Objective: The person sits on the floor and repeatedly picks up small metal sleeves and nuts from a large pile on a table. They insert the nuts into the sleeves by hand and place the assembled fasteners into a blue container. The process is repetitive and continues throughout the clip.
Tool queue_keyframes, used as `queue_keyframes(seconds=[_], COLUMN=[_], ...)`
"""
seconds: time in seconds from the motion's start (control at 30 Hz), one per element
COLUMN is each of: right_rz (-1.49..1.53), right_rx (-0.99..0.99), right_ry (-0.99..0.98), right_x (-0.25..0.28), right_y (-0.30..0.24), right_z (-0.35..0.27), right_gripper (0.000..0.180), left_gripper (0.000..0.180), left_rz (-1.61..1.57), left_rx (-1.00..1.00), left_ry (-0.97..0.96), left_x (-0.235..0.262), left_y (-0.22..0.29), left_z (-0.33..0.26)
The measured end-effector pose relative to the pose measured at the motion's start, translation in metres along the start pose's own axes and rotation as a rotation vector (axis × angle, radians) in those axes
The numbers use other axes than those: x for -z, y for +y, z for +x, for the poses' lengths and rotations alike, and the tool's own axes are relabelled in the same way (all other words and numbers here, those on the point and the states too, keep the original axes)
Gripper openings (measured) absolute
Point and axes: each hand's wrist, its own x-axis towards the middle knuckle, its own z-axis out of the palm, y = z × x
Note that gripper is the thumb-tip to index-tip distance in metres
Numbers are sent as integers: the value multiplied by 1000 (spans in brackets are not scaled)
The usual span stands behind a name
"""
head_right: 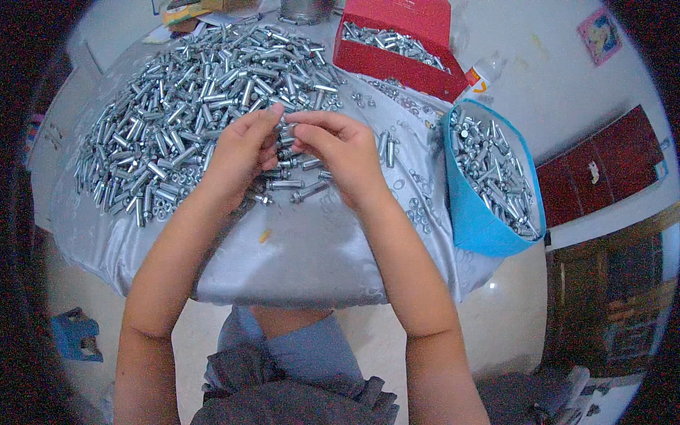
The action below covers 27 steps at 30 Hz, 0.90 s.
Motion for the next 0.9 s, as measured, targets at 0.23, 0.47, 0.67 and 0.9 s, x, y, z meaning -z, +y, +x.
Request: queue_keyframes(seconds=[0.23,0.47,0.67,0.9], right_rz=[-118,-86,-6,-54], right_rx=[74,108,-11,-7], right_ry=[-16,12,-8,-5], right_x=[-2,-4,3,1], right_y=[-1,-1,-3,-5], right_z=[-3,-6,-3,-4], right_gripper=[17,20,21,15], left_gripper=[28,28,27,23], left_rz=[-6,8,116,77], left_rx=[26,24,-34,-36], left_ry=[-31,-24,-9,-53], left_x=[-4,-7,-8,-2], left_y=[-2,-1,-2,-1], left_z=[-2,-6,-4,-4])
